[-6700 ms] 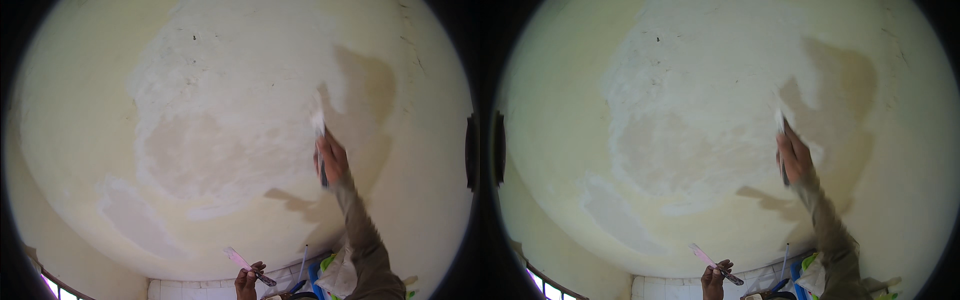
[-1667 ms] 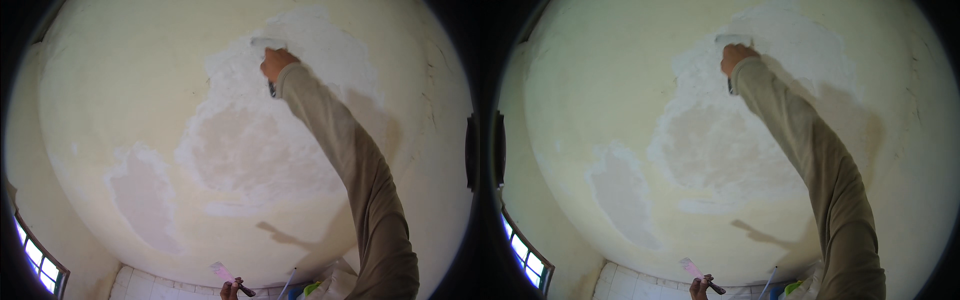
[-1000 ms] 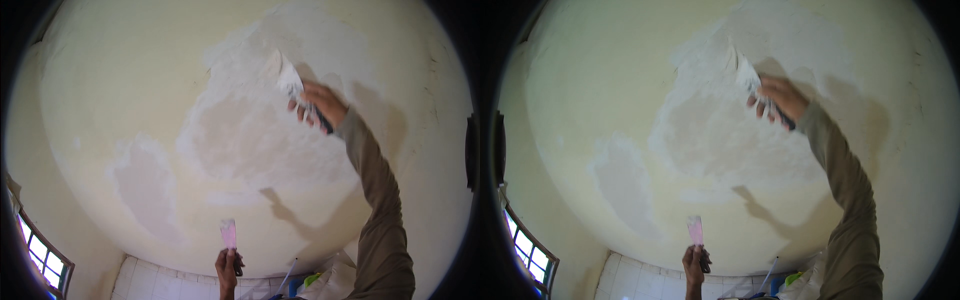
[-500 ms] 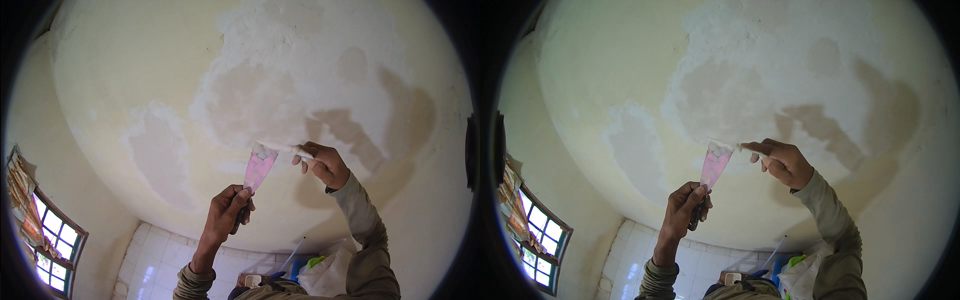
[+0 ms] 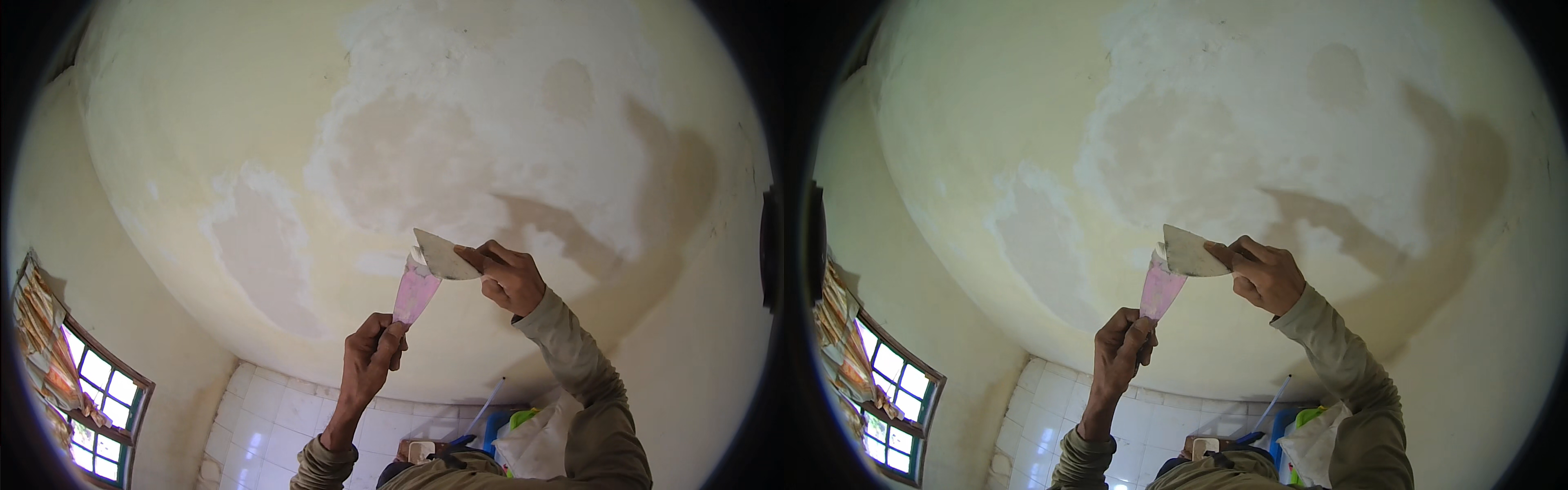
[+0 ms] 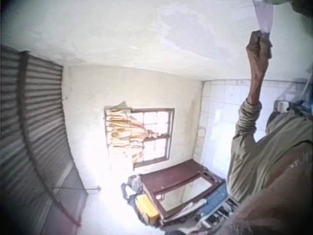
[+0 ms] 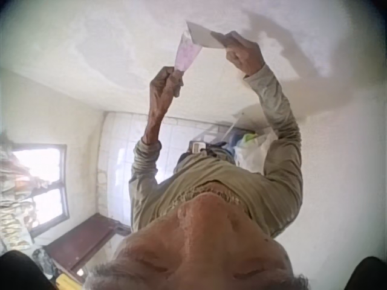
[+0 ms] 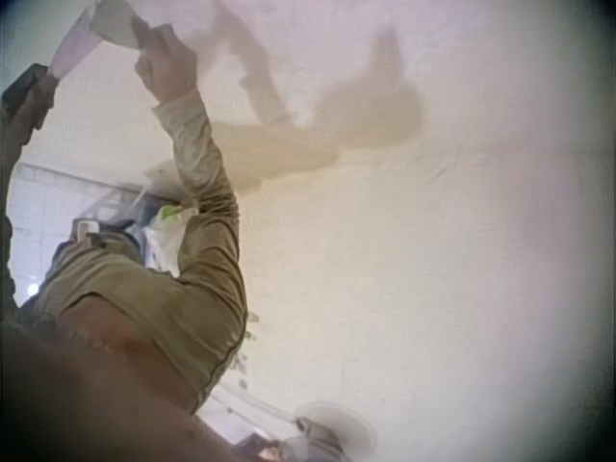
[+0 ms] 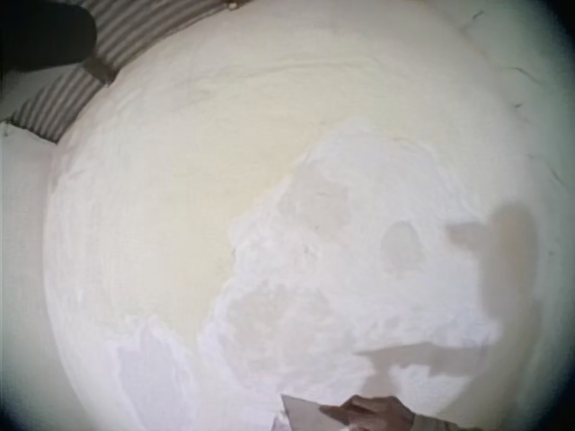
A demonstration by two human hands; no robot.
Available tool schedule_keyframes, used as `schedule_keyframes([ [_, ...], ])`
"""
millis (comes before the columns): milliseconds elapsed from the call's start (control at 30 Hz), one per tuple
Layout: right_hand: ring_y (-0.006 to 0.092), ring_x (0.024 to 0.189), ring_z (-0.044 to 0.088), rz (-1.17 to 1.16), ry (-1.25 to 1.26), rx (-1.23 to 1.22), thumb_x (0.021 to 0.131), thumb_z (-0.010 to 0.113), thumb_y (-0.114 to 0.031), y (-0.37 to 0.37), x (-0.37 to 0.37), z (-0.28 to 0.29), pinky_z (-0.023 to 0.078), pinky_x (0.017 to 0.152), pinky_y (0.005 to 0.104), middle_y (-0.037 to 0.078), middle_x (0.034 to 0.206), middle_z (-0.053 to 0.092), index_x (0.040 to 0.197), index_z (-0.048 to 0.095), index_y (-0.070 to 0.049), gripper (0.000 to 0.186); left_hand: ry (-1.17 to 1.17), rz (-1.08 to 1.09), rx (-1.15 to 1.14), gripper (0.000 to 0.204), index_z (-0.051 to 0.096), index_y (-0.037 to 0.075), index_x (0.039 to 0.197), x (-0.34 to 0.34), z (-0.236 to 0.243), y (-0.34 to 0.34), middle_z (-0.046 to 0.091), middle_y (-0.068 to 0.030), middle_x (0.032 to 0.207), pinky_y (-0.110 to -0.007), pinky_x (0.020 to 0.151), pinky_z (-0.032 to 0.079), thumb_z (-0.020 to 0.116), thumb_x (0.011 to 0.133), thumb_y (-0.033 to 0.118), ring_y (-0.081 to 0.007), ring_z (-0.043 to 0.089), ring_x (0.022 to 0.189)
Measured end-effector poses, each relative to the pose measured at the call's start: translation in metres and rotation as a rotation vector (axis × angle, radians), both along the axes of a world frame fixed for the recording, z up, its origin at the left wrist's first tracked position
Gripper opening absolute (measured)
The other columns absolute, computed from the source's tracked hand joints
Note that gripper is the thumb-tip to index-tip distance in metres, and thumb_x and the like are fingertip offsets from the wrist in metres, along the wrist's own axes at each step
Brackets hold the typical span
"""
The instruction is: The person applies plaster to a ceiling using a putty knife and a scraper, repeatedly spreading the material over uneven areas and cleaning the tools against each other.
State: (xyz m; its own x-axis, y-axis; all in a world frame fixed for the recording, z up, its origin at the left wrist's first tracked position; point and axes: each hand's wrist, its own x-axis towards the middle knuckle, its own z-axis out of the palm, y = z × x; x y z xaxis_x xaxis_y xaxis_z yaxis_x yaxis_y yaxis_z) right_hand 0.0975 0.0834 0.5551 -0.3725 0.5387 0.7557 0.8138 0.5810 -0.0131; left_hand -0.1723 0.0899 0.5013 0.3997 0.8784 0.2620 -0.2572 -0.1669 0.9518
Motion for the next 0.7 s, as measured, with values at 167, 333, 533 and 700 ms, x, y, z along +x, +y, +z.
schedule_keyframes([
  [167, 0.0192, 0.054, 0.051, -0.104, -0.012, -0.013, 0.067, 0.059, 0.005, 0.008, 0.016, -0.009, 0.045, 0.044, 0.0323, 0.007, 0.075, 0.050, 0.104, 0.065, -0.003, 0.038, 0.063, 0.009, -0.006, 0.019, 0.059, 0.004, 0.090, 0.000, 0.005, 0.001, 0.057, -0.0008, 0.069, -0.019, 0.039, 0.031, 0.053, 0.098, 0.021, -0.0033, 0.047, 0.049],
  [333, 0.0147, 0.061, 0.059, -0.083, 0.346, -0.382, 0.085, 0.050, -0.002, -0.010, 0.035, -0.021, 0.048, 0.049, 0.0290, 0.009, 0.086, 0.062, 0.124, 0.056, 0.000, 0.039, 0.061, -0.007, 0.012, 0.020, 0.059, 0.002, 0.093, 0.000, 0.007, 0.001, 0.058, -0.0013, 0.070, -0.020, 0.042, 0.033, 0.052, 0.098, 0.020, -0.0037, 0.049, 0.053],
  [533, 0.0169, 0.055, 0.059, 0.404, 1.159, -1.367, 0.091, 0.048, -0.025, -0.079, 0.010, -0.011, 0.048, 0.042, 0.0290, 0.018, 0.089, 0.064, 0.105, 0.057, 0.009, 0.037, 0.386, 0.414, 0.739, 0.020, 0.063, 0.002, 0.109, 0.006, -0.011, 0.010, 0.060, -0.0076, 0.082, -0.028, 0.056, 0.046, 0.064, 0.090, 0.004, -0.0134, 0.054, 0.063],
  [700, 0.0132, 0.049, 0.051, 0.629, 1.426, -1.602, 0.089, 0.048, -0.026, -0.083, 0.006, -0.017, 0.044, 0.042, 0.0264, 0.017, 0.085, 0.062, 0.109, 0.056, 0.005, 0.037, 0.640, 0.443, 1.280, 0.037, 0.063, 0.005, 0.117, -0.008, 0.001, 0.021, 0.059, -0.0066, 0.088, -0.035, 0.063, 0.049, 0.069, 0.080, 0.003, -0.0206, 0.059, 0.073],
])
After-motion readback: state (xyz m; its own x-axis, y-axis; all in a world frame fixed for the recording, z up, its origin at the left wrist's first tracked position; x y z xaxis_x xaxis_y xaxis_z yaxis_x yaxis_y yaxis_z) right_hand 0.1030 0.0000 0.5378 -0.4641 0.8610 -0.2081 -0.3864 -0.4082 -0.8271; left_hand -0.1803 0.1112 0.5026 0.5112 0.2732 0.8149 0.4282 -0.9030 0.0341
